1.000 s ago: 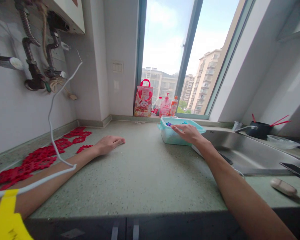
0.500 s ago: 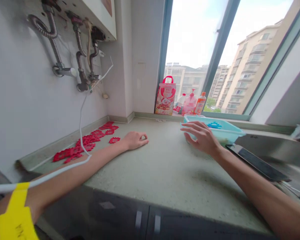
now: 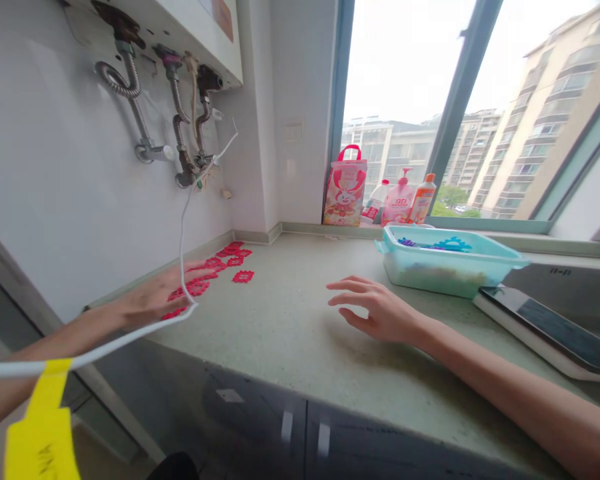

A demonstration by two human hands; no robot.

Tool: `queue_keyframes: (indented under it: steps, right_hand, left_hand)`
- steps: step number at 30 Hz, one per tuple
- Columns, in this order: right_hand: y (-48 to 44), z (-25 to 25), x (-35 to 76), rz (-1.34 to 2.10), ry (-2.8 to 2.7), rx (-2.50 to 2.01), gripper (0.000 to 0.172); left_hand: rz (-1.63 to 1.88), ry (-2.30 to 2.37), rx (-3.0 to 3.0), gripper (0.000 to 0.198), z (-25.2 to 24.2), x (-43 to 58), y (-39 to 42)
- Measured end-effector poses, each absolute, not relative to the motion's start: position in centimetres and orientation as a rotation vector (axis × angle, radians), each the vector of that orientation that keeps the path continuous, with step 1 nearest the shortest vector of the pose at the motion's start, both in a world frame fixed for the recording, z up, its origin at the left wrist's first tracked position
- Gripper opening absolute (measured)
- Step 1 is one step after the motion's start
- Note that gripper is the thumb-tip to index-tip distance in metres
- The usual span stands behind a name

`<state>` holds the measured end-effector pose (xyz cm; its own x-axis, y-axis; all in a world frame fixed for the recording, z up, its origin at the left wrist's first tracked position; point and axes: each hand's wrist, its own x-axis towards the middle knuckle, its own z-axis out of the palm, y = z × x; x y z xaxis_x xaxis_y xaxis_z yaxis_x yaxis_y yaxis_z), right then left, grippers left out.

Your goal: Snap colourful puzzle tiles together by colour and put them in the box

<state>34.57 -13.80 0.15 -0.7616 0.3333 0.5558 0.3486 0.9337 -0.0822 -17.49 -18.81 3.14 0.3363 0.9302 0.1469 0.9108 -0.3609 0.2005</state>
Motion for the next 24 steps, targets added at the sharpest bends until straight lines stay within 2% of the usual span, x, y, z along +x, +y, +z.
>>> queue_keyframes:
  steps: [3,8,14,19,24]
  right_hand:
    - [-14.2,-0.1,34.1,0.014,-2.557,-0.489,0.027]
    - [-14.2,-0.4,34.3,0.084,-2.593,-0.586,0.028]
    - [-13.7,-0.5,34.6,0.167,-2.572,-0.666,0.028]
    - [-13.6,-0.3,34.7,0.183,-2.590,-0.696,0.033]
    - [-13.5,0.0,34.8,0.201,-2.605,-0.692,0.034]
  left_hand:
    - [0.235,1.875,2.393,0.112,1.9,-20.9,-17.4]
    - [0.393,1.869,2.395,0.111,0.4,-19.9,-13.1]
    - [0.398,1.838,2.435,0.117,0.6,-18.0,-6.3]
    - [0.375,1.869,2.413,0.132,1.6,-16.6,-1.4]
    - [0.371,1.908,2.458,0.130,1.8,-16.5,3.5]
